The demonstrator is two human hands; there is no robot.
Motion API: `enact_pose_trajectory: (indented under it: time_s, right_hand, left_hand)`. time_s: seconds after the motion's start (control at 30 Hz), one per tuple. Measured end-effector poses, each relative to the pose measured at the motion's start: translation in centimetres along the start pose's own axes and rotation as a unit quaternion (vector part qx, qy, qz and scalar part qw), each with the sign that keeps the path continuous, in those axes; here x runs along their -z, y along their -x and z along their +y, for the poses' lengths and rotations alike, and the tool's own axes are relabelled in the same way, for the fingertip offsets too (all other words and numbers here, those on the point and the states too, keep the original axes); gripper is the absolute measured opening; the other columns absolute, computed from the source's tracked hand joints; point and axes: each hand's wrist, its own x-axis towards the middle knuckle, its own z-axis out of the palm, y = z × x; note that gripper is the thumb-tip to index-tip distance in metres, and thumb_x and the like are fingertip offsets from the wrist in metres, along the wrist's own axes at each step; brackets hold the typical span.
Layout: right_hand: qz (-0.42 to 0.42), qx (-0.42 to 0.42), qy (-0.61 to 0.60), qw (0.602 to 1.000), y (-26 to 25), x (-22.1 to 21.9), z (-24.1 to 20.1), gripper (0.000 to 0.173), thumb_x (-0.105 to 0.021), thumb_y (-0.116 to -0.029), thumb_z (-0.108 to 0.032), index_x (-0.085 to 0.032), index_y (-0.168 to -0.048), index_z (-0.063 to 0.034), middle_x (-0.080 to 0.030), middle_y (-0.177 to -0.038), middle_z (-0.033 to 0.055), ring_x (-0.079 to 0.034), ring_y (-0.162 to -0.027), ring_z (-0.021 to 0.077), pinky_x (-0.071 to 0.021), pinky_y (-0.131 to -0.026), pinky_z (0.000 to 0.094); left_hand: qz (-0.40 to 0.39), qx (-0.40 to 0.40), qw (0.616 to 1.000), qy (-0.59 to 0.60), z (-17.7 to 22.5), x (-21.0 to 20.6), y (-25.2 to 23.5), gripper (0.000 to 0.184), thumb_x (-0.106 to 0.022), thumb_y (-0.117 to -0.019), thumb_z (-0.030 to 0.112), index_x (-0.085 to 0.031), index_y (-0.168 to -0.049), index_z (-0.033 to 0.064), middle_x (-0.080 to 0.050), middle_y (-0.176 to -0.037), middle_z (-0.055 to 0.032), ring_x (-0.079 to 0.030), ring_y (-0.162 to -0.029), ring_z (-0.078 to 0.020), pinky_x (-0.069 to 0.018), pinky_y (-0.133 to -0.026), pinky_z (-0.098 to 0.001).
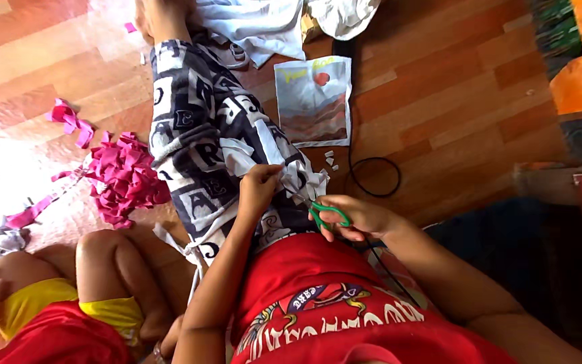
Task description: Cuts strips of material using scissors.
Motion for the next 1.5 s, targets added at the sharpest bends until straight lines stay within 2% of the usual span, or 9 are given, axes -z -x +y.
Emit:
enact_pose_trajectory:
  time_s: [0.17, 0.47, 0.53, 0.6, 0.67, 0.7, 0.77, 0.83, 1.5]
  right_hand:
    - [0.027, -0.022, -0.015, 0.999, -1.1, -0.9, 0.3, 0.021, -0.048, -0.1057, -0.027, -0.055, -0.113, -0.0084, -0.063, -0.068, -0.0033, -0.035, -0.036, -0.0051, -0.0289, -0.035, 0.0099]
    - [0.065, 0.027, -0.014, 0.997, -2.7, -1.6, 0.3, 0.020, -0.051, -0.1044, -0.026, -0.054, -0.113, -0.0084, -0.065, -0.070, -0.0024, -0.036, -0.038, -0.0051, -0.0290, -0.036, 0.0102]
    - [0.065, 0.039, -0.018, 0.997, -3.0, -1.6, 0.5, 0.020, -0.052, -0.1039, -0.026, -0.053, -0.113, -0.0084, -0.065, -0.070, -0.0029, -0.036, -0.038, -0.0053, -0.0282, -0.037, 0.0102]
    - [0.065, 0.045, -0.024, 0.997, -3.3, -1.6, 0.8, 0.020, -0.052, -0.1046, -0.026, -0.053, -0.112, -0.0080, -0.065, -0.070, -0.0029, -0.035, -0.038, -0.0056, -0.0281, -0.037, 0.0100]
    - [0.069, 0.047, -0.023, 0.996, -3.6, -1.7, 0.9, 0.020, -0.052, -0.1050, -0.026, -0.053, -0.113, -0.0076, -0.065, -0.070, -0.0032, -0.036, -0.039, -0.0058, -0.0285, -0.037, 0.0097]
    - [0.073, 0.048, -0.021, 0.996, -3.7, -1.7, 0.9, 0.019, -0.051, -0.1052, -0.025, -0.053, -0.113, -0.0074, -0.064, -0.069, -0.0032, -0.035, -0.038, -0.0058, -0.0283, -0.037, 0.0098]
    - [0.079, 0.046, -0.019, 0.996, -3.9, -1.7, 0.9, 0.018, -0.051, -0.1050, -0.024, -0.053, -0.113, -0.0080, -0.064, -0.069, -0.0032, -0.035, -0.038, -0.0053, -0.0279, -0.037, 0.0103]
    - [0.083, 0.052, -0.017, 0.995, -4.1, -1.7, 0.9, 0.018, -0.052, -0.1044, -0.024, -0.052, -0.113, -0.0085, -0.064, -0.070, -0.0032, -0.035, -0.039, -0.0051, -0.0277, -0.037, 0.0107]
    - [0.119, 0.093, -0.012, 0.988, -4.0, -1.2, 1.5, 0.015, -0.061, -0.0975, -0.015, -0.054, -0.108, -0.0075, -0.061, -0.065, -0.0054, -0.040, -0.043, -0.0056, -0.0277, -0.040, 0.0107]
  left_hand:
    - [-0.002, 0.033, 0.999, 0.038, 0.0, 0.0, -0.1, 0.023, -0.064, -0.0957, 0.001, -0.072, -0.117, 0.0017, -0.068, -0.109, -0.0124, -0.066, -0.079, -0.0124, -0.0573, -0.073, -0.0307]
    - [0.033, 0.086, 0.971, 0.221, 0.2, 0.2, -0.2, 0.030, -0.058, -0.0956, -0.004, -0.066, -0.124, 0.0001, -0.067, -0.120, -0.0090, -0.065, -0.082, -0.0085, -0.0555, -0.074, -0.0259]
    - [0.035, 0.035, 0.971, 0.234, -0.1, 0.3, 0.1, 0.031, -0.056, -0.0957, -0.005, -0.063, -0.126, -0.0044, -0.066, -0.120, -0.0127, -0.065, -0.082, -0.0085, -0.0551, -0.073, -0.0242]
    - [0.057, -0.008, 0.978, 0.199, 4.4, 1.4, 1.8, 0.028, -0.052, -0.0943, -0.011, -0.060, -0.121, -0.0148, -0.067, -0.109, -0.0210, -0.065, -0.076, -0.0120, -0.0540, -0.069, -0.0219]
    - [0.084, 0.211, 0.965, 0.129, 14.6, 3.8, 3.2, 0.028, -0.049, -0.0953, -0.016, -0.063, -0.117, -0.0073, -0.068, -0.102, -0.0168, -0.061, -0.073, -0.0156, -0.0509, -0.070, -0.0240]
    - [0.074, 0.206, 0.966, 0.141, 14.4, 4.0, 3.3, 0.030, -0.047, -0.0960, -0.016, -0.061, -0.121, -0.0080, -0.066, -0.108, -0.0179, -0.060, -0.075, -0.0150, -0.0503, -0.071, -0.0240]
    - [0.037, 0.014, 0.975, 0.217, 4.4, 1.6, 2.0, 0.036, -0.052, -0.0956, -0.010, -0.054, -0.131, -0.0141, -0.061, -0.124, -0.0248, -0.064, -0.083, -0.0112, -0.0536, -0.072, -0.0219]
    - [0.030, 0.051, 0.965, 0.257, -0.1, 0.3, 0.2, 0.043, -0.058, -0.0939, -0.007, -0.057, -0.137, -0.0030, -0.060, -0.134, -0.0156, -0.065, -0.087, -0.0097, -0.0558, -0.076, -0.0254]
    - [0.013, 0.080, 0.965, 0.248, 0.3, 0.1, -0.1, 0.055, -0.060, -0.0903, -0.010, -0.052, -0.143, 0.0004, -0.056, -0.141, -0.0131, -0.066, -0.085, -0.0098, -0.0567, -0.076, -0.0268]
